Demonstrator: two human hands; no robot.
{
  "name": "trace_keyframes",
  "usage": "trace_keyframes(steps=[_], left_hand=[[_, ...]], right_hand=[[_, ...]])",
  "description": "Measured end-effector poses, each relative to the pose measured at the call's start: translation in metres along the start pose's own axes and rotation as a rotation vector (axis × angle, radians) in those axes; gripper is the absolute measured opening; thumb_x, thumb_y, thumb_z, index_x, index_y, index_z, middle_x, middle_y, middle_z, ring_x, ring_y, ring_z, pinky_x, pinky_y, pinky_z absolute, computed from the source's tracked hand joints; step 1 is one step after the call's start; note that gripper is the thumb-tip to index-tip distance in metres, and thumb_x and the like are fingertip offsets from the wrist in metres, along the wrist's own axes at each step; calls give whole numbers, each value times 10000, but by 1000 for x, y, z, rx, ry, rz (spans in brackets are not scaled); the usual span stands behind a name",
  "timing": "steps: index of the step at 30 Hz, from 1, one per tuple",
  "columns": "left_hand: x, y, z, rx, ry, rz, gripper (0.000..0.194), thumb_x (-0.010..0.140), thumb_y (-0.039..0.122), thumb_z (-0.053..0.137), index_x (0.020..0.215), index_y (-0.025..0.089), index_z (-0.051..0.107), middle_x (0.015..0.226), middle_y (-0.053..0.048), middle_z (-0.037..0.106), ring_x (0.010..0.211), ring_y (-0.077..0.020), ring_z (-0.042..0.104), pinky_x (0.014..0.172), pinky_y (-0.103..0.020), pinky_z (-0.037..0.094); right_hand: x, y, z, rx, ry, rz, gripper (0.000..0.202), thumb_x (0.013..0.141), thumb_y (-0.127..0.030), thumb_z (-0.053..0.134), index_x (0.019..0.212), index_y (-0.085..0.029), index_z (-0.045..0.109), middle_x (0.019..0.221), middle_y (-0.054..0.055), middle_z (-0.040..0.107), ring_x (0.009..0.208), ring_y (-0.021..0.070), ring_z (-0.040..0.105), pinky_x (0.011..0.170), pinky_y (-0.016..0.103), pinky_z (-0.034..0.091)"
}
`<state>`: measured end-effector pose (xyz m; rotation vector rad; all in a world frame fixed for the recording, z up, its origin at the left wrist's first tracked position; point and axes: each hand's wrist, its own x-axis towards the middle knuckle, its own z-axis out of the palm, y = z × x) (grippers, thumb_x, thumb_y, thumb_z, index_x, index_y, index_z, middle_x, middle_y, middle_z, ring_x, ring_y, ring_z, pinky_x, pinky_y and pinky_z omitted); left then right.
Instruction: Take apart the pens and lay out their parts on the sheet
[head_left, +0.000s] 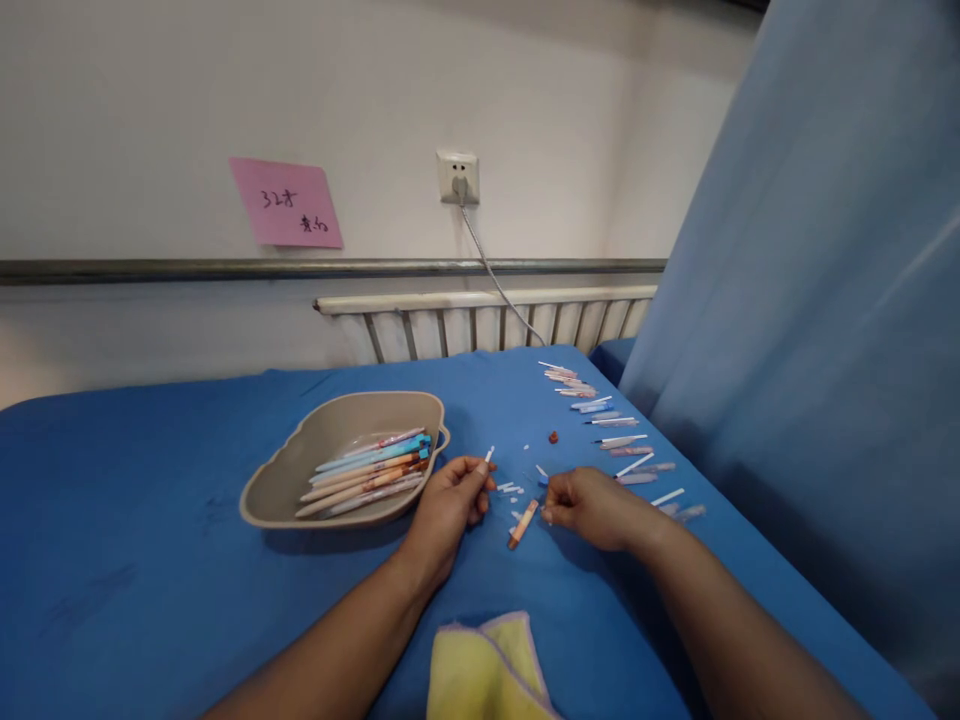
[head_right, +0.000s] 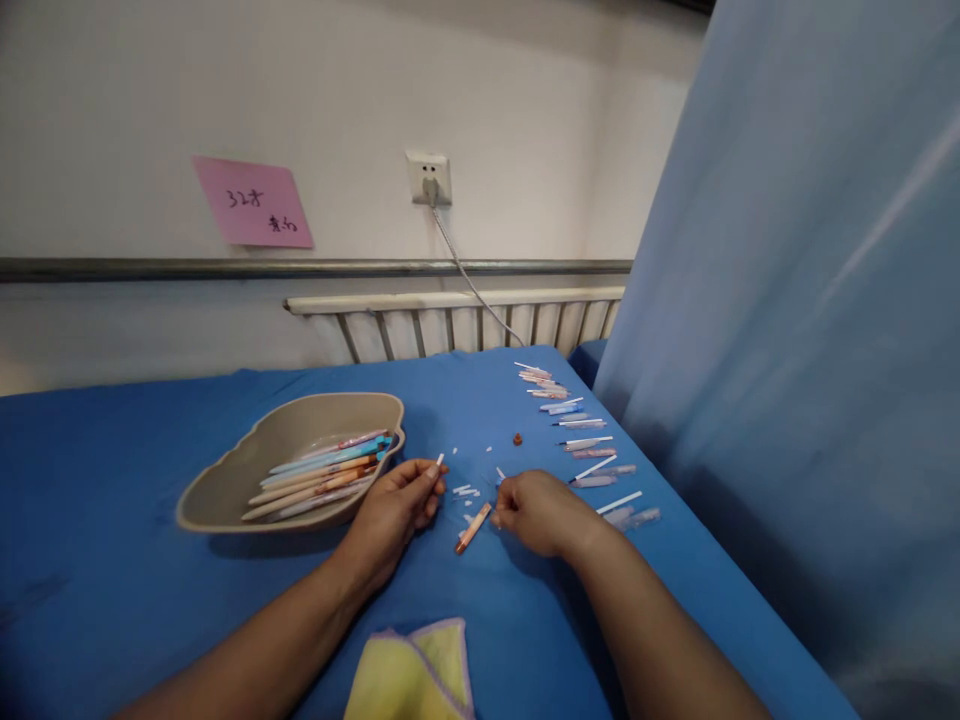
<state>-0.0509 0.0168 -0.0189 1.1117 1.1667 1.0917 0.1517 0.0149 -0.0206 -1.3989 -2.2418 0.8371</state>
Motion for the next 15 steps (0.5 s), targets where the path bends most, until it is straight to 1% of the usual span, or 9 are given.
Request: trace_keyframes(steps=[3, 6, 8, 10, 12, 13, 15], left_hand=[[0, 0, 0, -77, -4, -39, 293, 696, 412, 618, 796, 147, 544, 522, 59, 504, 349, -39, 359, 350, -165, 213], [1, -1, -1, -105, -16, -66, 307, 685, 421, 625, 798, 150, 537, 572, 46, 532, 351, -40, 378, 332, -164, 220], [1, -1, -1, -102, -23, -72, 303, 691, 425, 616, 796, 152, 537, 579, 44, 538, 350, -43, 384, 325, -164, 228], [2, -2, 0, -94, -22, -64, 296, 698, 421, 612, 797, 151, 540, 576, 46, 537, 349, -41, 385, 327, -161, 233], [2, -3, 1, -80, -16, -54, 290, 694, 413, 618, 785, 149, 541, 561, 51, 531, 341, -37, 379, 331, -158, 231], [2, -3, 2, -68, -17, -50, 287, 691, 410, 622, 774, 148, 542, 548, 53, 528, 337, -36, 377, 333, -158, 233], [2, -4, 4, -40, -30, -47, 285, 691, 412, 622, 759, 146, 545, 523, 53, 528, 330, -38, 378, 337, -160, 242]], right_hand=[[-1, 0, 5, 3, -10, -12, 115, 735, -226, 567, 633, -185, 602, 552, -27, 585, 487, 93, 448, 460, 201, 268], [0, 0, 4, -5, 7, -5, 150, 748, -279, 582, 634, -185, 610, 546, -22, 589, 485, 96, 454, 460, 204, 272], [3, 1, 2, -36, 57, 13, 182, 772, -315, 567, 653, -187, 615, 563, -15, 597, 511, 106, 482, 482, 208, 297], [9, 1, 1, -93, 162, 45, 160, 796, -287, 540, 701, -189, 622, 643, 5, 628, 601, 126, 539, 552, 217, 349], [18, 0, 2, -165, 279, 95, 124, 810, -231, 518, 798, -186, 633, 787, 37, 655, 744, 149, 580, 664, 232, 387], [23, -1, 3, -201, 310, 130, 138, 816, -219, 511, 862, -183, 637, 854, 54, 655, 798, 158, 585, 706, 239, 393], [35, -2, 7, -251, 321, 166, 213, 833, -216, 496, 1001, -178, 620, 978, 78, 639, 875, 171, 582, 770, 249, 393]])
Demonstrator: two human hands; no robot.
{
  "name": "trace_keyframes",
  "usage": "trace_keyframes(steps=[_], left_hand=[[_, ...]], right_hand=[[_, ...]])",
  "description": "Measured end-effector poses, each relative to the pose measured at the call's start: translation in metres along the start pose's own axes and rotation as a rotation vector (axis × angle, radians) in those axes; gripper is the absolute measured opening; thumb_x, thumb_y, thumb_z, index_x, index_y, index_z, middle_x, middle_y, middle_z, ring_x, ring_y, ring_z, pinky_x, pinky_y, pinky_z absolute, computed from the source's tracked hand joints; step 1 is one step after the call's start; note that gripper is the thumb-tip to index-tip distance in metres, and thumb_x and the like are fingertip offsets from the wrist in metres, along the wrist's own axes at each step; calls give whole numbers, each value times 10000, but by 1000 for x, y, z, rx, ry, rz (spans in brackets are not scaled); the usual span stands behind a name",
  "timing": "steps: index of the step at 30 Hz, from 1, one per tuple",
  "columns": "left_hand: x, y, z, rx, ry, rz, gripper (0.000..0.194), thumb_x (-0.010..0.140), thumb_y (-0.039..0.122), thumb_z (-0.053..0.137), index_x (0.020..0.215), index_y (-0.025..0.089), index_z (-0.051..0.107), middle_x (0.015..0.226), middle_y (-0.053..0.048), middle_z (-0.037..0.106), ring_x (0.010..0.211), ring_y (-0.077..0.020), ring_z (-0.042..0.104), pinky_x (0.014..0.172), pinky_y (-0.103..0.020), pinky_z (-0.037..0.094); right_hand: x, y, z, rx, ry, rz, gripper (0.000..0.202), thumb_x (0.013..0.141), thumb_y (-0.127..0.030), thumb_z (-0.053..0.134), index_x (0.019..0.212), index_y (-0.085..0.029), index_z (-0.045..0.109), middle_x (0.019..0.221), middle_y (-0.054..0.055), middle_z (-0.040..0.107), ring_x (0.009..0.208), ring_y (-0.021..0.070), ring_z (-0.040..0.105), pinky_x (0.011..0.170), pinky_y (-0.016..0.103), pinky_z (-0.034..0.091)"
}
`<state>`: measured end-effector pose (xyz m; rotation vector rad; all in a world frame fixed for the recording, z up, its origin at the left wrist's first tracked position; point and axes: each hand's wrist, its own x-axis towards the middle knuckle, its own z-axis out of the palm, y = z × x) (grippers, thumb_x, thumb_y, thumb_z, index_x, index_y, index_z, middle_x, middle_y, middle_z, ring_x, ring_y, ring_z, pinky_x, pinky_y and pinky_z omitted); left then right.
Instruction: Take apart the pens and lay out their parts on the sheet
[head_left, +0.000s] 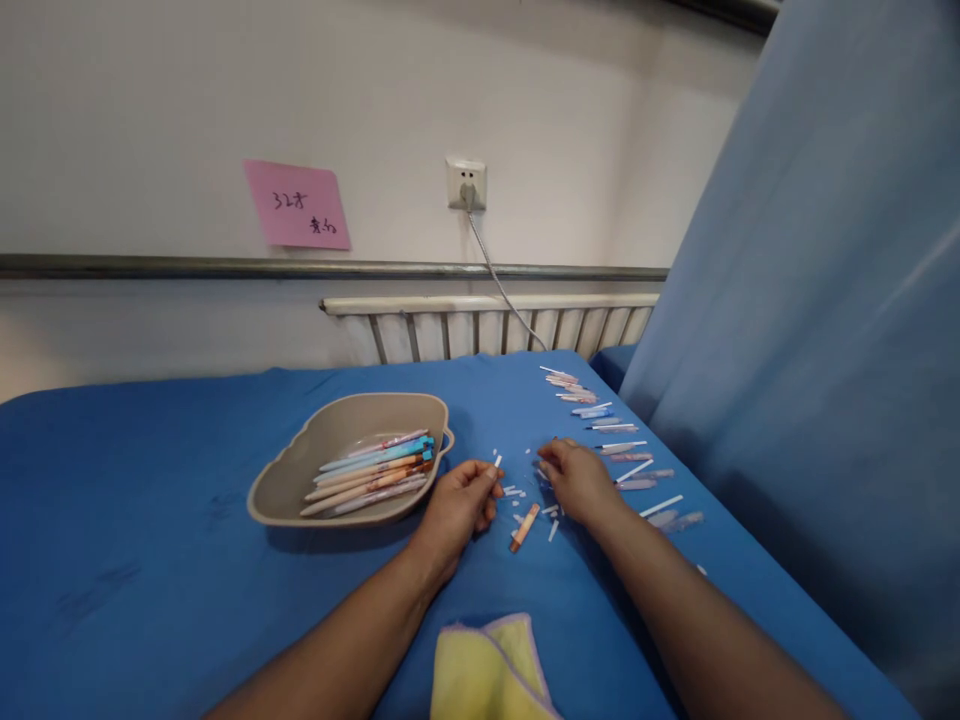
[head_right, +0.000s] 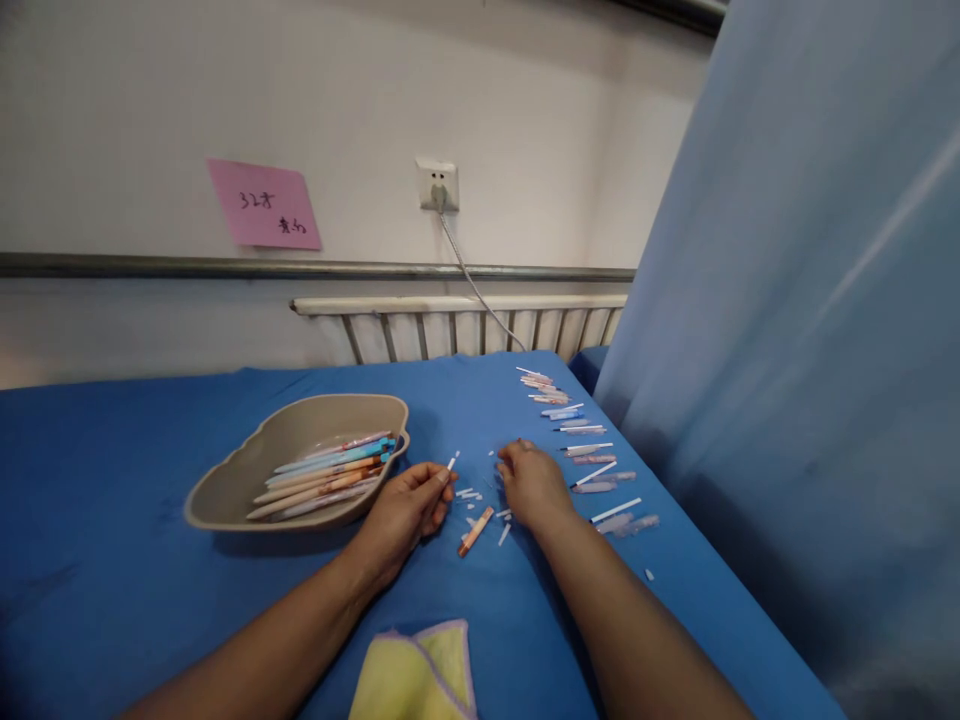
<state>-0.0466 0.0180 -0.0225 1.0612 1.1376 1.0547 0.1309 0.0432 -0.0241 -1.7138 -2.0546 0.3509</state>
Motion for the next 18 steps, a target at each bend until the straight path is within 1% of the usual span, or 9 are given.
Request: trace_keyframes(steps=[3, 5, 7, 10, 13, 15, 18], left_hand=[[-1, -1, 1, 34, -41, 14, 299, 695, 425, 617, 776, 142, 565, 523, 41, 553, 348, -48, 408, 352, -164, 270], [-1, -2, 0, 51, -58, 30, 305, 702, 430, 613, 786, 139, 575, 524, 36, 559, 356, -50, 412, 363, -165, 281], [-2, -3, -1, 66, -70, 49, 306, 716, 438, 605, 772, 138, 579, 511, 38, 549, 360, -49, 407, 371, -164, 280], [-3, -5, -3, 78, -92, 76, 322, 720, 458, 603, 737, 138, 584, 496, 38, 532, 371, -52, 406, 377, -164, 269], [-5, -3, -2, 95, -96, 101, 326, 705, 460, 621, 741, 137, 604, 524, 25, 552, 390, -59, 416, 387, -169, 278], [-7, -1, 0, 115, -93, 131, 309, 695, 438, 638, 775, 139, 627, 600, 1, 601, 441, -74, 461, 414, -176, 314], [-10, 2, 4, 160, -93, 210, 262, 700, 387, 645, 804, 147, 661, 692, -21, 641, 541, -103, 516, 510, -200, 393]], right_hand=[[15, -7, 9, -34, -9, -2, 264, 839, -204, 483, 1074, -181, 601, 1069, 97, 607, 946, 187, 565, 806, 255, 383], [23, -10, 14, -51, -22, 4, 230, 830, -190, 487, 1012, -172, 625, 1040, 108, 611, 927, 195, 572, 787, 263, 387], [29, -12, 18, -58, -32, 11, 185, 821, -166, 481, 912, -156, 641, 976, 118, 622, 873, 202, 587, 756, 277, 394], [33, -15, 22, -33, -23, 14, 157, 809, -127, 470, 847, -136, 621, 932, 135, 626, 855, 212, 593, 744, 293, 396], [28, -18, 19, 46, 7, 25, 132, 807, -128, 467, 853, -135, 591, 902, 134, 635, 863, 213, 596, 741, 293, 405], [19, -19, 14, 119, 24, 34, 130, 833, -167, 443, 875, -155, 565, 850, 92, 647, 810, 183, 610, 704, 268, 424], [-2, -19, 4, 307, 45, 22, 141, 867, -265, 407, 865, -189, 525, 769, 16, 633, 690, 127, 613, 616, 217, 446]])
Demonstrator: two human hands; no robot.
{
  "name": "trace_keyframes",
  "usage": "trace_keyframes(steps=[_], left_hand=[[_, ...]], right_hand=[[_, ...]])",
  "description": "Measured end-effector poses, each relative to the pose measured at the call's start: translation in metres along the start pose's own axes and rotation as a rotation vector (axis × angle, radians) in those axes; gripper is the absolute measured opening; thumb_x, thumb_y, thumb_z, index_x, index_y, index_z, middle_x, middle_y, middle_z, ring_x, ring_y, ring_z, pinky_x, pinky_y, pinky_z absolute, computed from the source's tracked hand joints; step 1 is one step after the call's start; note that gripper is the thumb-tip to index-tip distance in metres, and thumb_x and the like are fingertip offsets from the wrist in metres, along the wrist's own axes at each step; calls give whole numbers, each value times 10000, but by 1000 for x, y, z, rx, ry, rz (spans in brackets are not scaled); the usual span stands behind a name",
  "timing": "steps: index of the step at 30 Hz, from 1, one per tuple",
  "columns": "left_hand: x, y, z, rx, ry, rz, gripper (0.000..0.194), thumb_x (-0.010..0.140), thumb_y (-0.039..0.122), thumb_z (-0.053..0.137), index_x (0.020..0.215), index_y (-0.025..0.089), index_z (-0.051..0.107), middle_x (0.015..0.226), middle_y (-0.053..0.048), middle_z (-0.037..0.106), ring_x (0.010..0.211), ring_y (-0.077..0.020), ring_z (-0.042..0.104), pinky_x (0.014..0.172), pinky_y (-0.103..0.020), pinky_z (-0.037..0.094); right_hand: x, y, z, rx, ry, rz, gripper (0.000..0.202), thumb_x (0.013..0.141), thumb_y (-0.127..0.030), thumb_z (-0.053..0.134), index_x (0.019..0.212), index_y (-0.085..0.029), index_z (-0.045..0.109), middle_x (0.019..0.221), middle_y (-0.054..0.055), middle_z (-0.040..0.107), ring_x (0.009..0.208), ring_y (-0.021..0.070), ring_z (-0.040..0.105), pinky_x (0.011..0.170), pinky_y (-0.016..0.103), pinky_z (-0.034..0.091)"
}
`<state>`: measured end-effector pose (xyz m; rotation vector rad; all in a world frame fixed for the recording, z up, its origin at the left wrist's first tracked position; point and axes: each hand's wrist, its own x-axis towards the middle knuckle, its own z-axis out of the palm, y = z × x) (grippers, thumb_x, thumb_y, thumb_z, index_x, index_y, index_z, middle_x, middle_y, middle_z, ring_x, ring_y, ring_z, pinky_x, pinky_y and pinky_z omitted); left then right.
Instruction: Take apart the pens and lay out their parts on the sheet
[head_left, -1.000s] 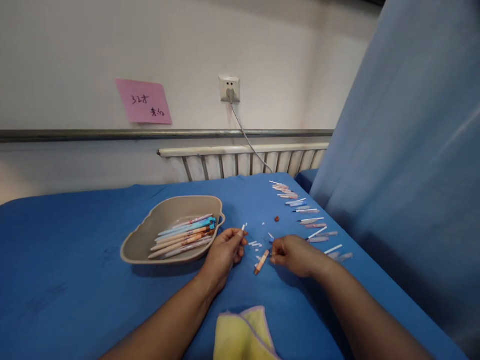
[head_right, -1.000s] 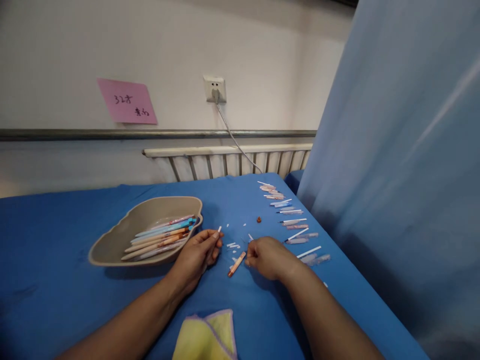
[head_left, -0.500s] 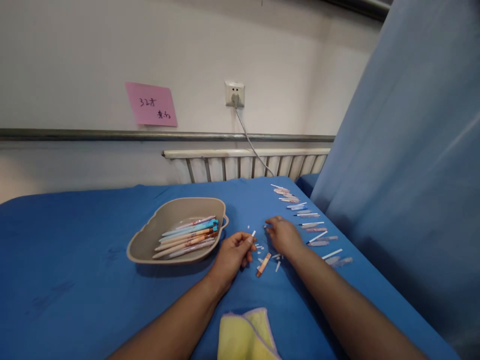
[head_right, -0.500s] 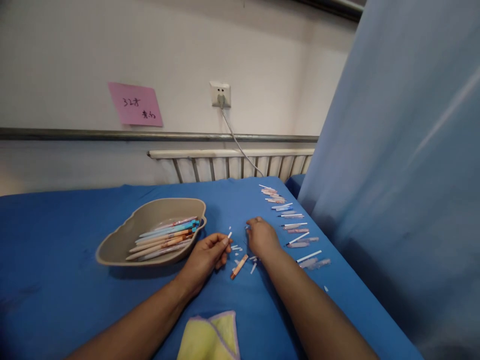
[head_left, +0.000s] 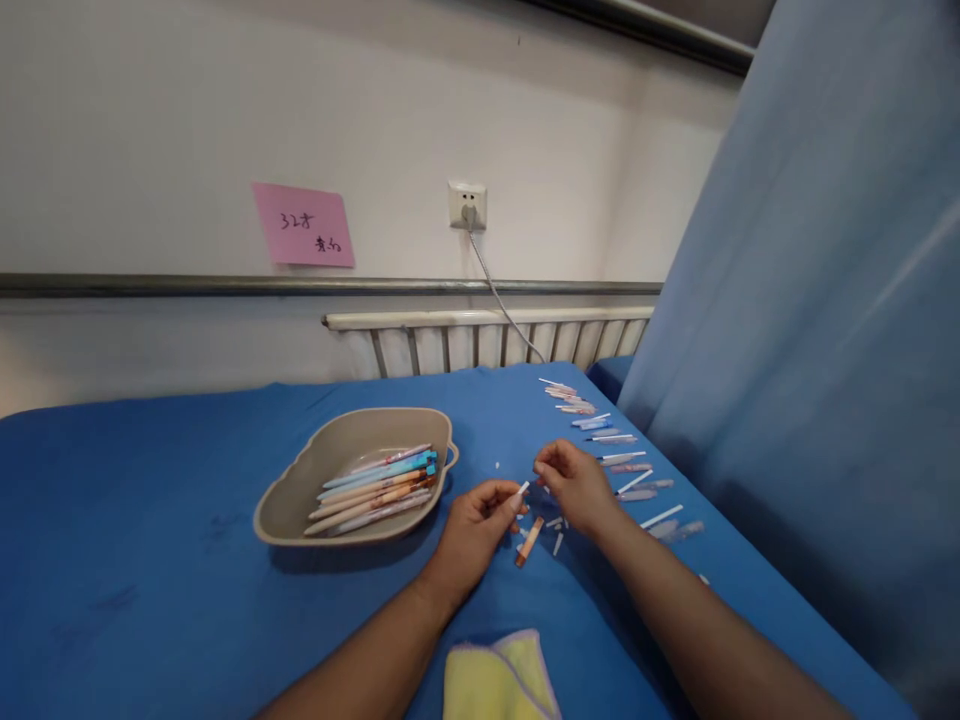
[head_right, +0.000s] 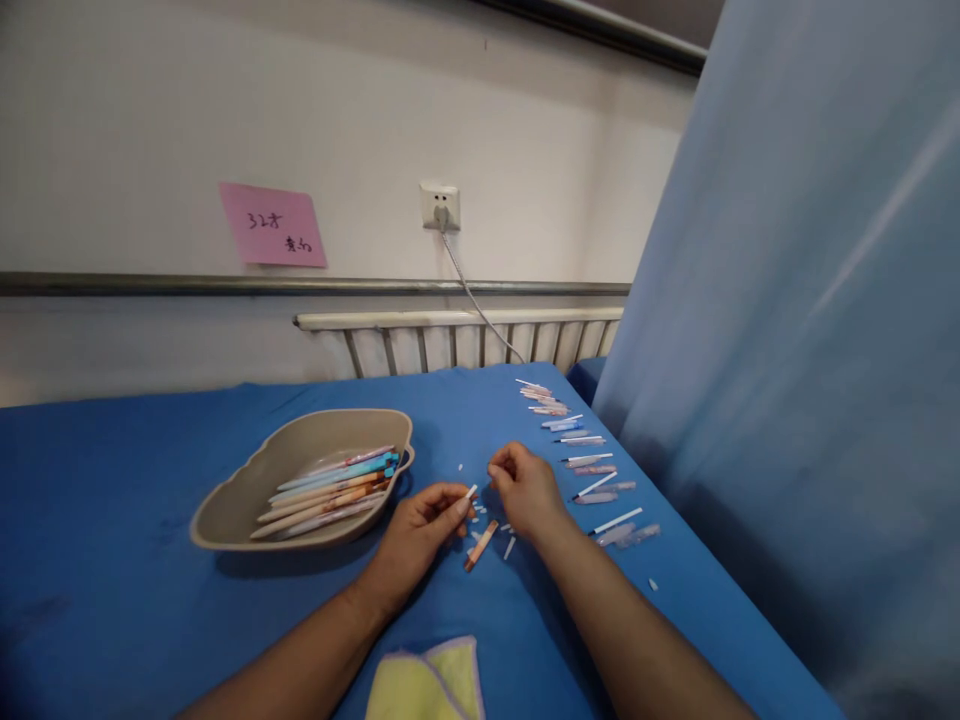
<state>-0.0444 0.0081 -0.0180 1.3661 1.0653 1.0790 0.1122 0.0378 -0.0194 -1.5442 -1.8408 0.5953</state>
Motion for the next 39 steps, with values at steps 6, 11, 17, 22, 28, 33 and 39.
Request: trace_keyframes(steps=[6, 11, 17, 22, 28, 33, 39], left_hand=[[-6, 2, 3, 126, -29, 103, 194, 759, 327, 599, 814, 161, 683, 728, -24, 654, 656, -141, 544, 632, -232, 429], [-5, 2, 2, 164, -14, 106, 162, 777, 297, 588, 832, 179, 686, 774, -25, 671, 709, -151, 561, 654, -226, 433], [-5, 0, 1, 158, -17, 87, 168, 780, 305, 592, 845, 178, 681, 762, -17, 659, 673, -138, 543, 617, -214, 430], [-7, 2, 3, 138, -30, 88, 164, 787, 296, 587, 843, 170, 676, 752, -13, 657, 648, -124, 533, 603, -200, 421], [-7, 2, 2, 135, -12, 90, 170, 790, 294, 581, 832, 159, 674, 742, -17, 656, 645, -122, 532, 598, -197, 423], [-5, 1, 1, 177, 4, 103, 164, 783, 290, 586, 825, 162, 680, 741, -17, 660, 639, -121, 532, 602, -200, 425], [-6, 0, 2, 183, -2, 111, 157, 787, 288, 585, 815, 170, 683, 761, -16, 679, 671, -126, 560, 617, -195, 429]], right_hand=[[-25, -3, -12, 677, 7, -13, 180, 782, -356, 545, 765, -177, 562, 606, -25, 539, 557, 120, 528, 542, 237, 422], [-23, -7, -16, 677, -38, -19, 151, 783, -306, 545, 829, -181, 616, 671, -4, 597, 625, 135, 568, 603, 252, 446], [-27, -12, -16, 684, -36, -19, 102, 766, -242, 560, 813, -178, 623, 699, 0, 618, 652, 136, 586, 625, 250, 459], [-28, -11, -17, 550, -5, -110, 125, 779, -198, 536, 812, -185, 656, 710, 1, 606, 669, 135, 582, 633, 246, 452], [-29, -8, -19, 470, 9, -191, 150, 791, -176, 529, 829, -197, 672, 745, 7, 606, 702, 137, 583, 657, 247, 452], [-29, -7, -21, 409, 26, -229, 155, 793, -174, 538, 841, -206, 681, 768, 15, 628, 733, 146, 592, 686, 258, 458], [-29, -7, -24, 323, 47, -324, 169, 799, -146, 538, 853, -220, 680, 790, 18, 644, 756, 145, 604, 711, 260, 466]])
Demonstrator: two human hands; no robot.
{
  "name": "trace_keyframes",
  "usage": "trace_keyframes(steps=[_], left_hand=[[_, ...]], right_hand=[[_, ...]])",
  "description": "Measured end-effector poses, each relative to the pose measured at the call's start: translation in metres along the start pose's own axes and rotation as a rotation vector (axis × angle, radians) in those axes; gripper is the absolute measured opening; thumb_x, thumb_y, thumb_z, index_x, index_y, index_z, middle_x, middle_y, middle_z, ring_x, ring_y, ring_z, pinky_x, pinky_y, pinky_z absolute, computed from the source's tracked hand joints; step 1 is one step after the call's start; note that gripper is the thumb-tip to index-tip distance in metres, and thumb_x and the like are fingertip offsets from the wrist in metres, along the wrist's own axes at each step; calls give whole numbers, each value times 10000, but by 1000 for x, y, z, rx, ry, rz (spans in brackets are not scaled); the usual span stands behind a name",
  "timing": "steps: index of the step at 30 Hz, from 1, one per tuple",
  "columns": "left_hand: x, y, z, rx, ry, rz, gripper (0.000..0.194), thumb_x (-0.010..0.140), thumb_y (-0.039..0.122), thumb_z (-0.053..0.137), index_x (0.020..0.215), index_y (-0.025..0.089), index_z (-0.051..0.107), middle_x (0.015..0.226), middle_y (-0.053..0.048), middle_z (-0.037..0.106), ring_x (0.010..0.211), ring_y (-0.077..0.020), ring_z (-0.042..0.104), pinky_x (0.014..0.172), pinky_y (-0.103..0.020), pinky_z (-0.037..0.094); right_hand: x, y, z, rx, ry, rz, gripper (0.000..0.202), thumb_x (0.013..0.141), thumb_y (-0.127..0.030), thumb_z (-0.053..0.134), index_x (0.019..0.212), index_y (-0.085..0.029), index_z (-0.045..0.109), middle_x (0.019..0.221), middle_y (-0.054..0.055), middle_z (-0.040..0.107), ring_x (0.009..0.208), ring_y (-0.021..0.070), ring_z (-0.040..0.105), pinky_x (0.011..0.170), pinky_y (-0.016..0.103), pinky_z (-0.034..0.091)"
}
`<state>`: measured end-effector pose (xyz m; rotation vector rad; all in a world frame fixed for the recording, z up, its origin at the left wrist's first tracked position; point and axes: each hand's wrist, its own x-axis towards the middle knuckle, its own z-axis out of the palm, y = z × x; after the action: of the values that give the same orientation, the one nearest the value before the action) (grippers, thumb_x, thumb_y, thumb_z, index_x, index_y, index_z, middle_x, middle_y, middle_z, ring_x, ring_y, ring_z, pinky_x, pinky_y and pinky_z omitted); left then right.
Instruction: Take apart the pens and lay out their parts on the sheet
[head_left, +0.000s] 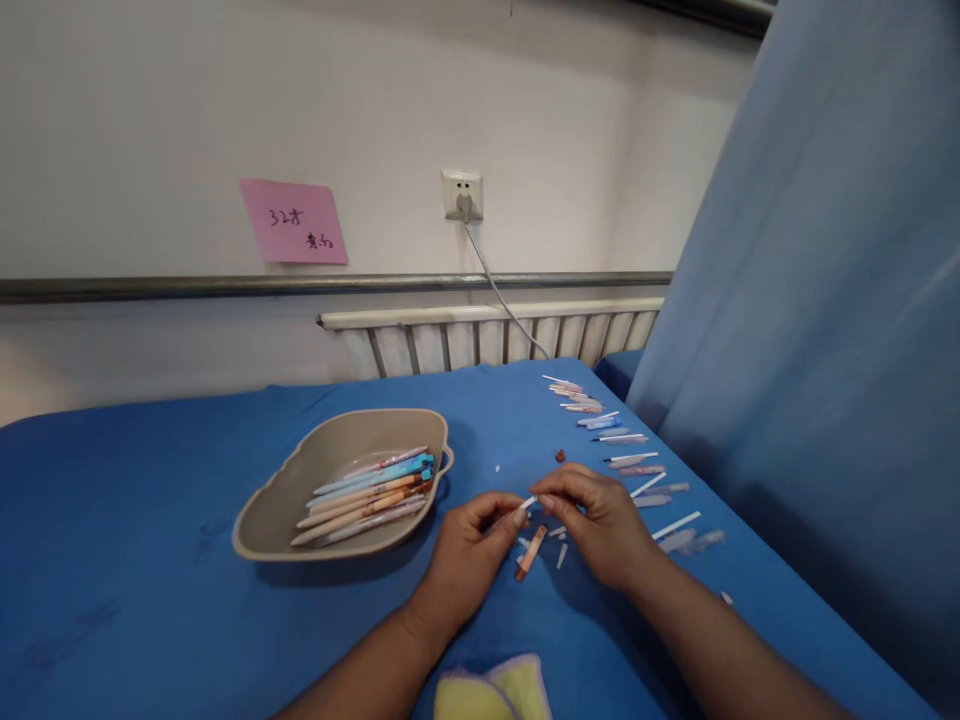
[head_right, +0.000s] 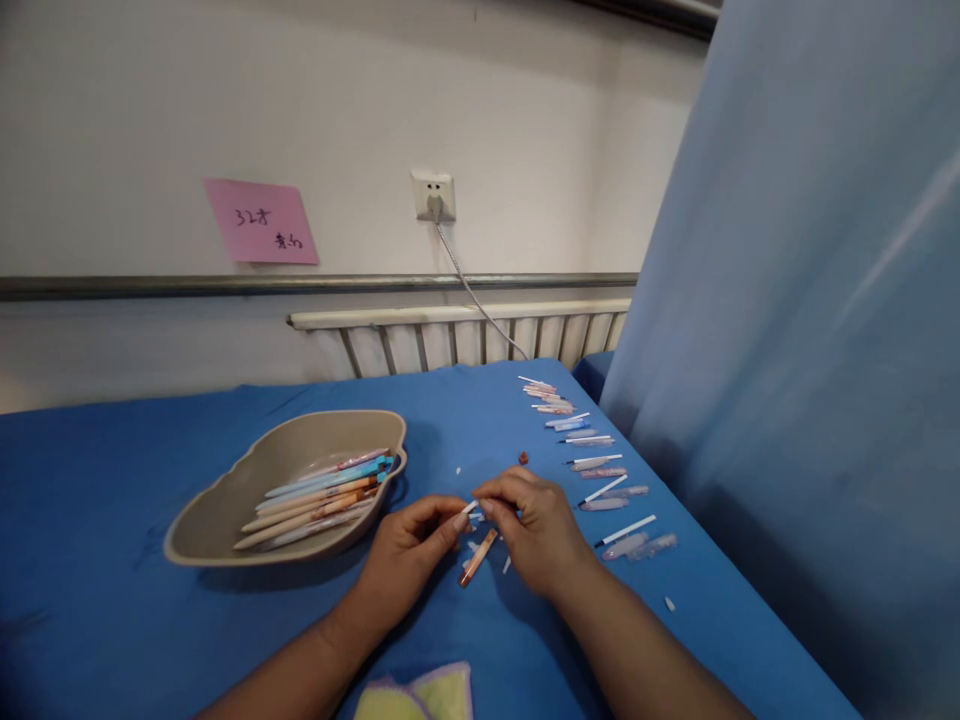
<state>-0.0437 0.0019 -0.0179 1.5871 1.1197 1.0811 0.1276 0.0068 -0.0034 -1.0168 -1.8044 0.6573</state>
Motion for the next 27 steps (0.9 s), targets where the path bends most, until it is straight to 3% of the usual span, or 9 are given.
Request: trace_keyframes(steps=[22, 27], left_hand=[[-2, 3, 0, 75, -3, 49, 170, 801, 278, 561, 810, 176, 697, 781, -21, 695, 737, -148, 605, 679, -213, 453], [-2, 3, 1, 68, -10, 54, 185, 800, 275, 552, 819, 169, 702, 793, -37, 699, 748, -160, 609, 691, -229, 459]], right_hand=[[-3, 1, -2, -92, -35, -91, 207, 830, -138, 515, 946, -238, 655, 833, 20, 650, 773, 141, 606, 689, 250, 472], [-3, 1, -3, -119, -37, -73, 173, 818, -131, 527, 885, -222, 658, 807, 17, 653, 759, 142, 604, 685, 256, 467]])
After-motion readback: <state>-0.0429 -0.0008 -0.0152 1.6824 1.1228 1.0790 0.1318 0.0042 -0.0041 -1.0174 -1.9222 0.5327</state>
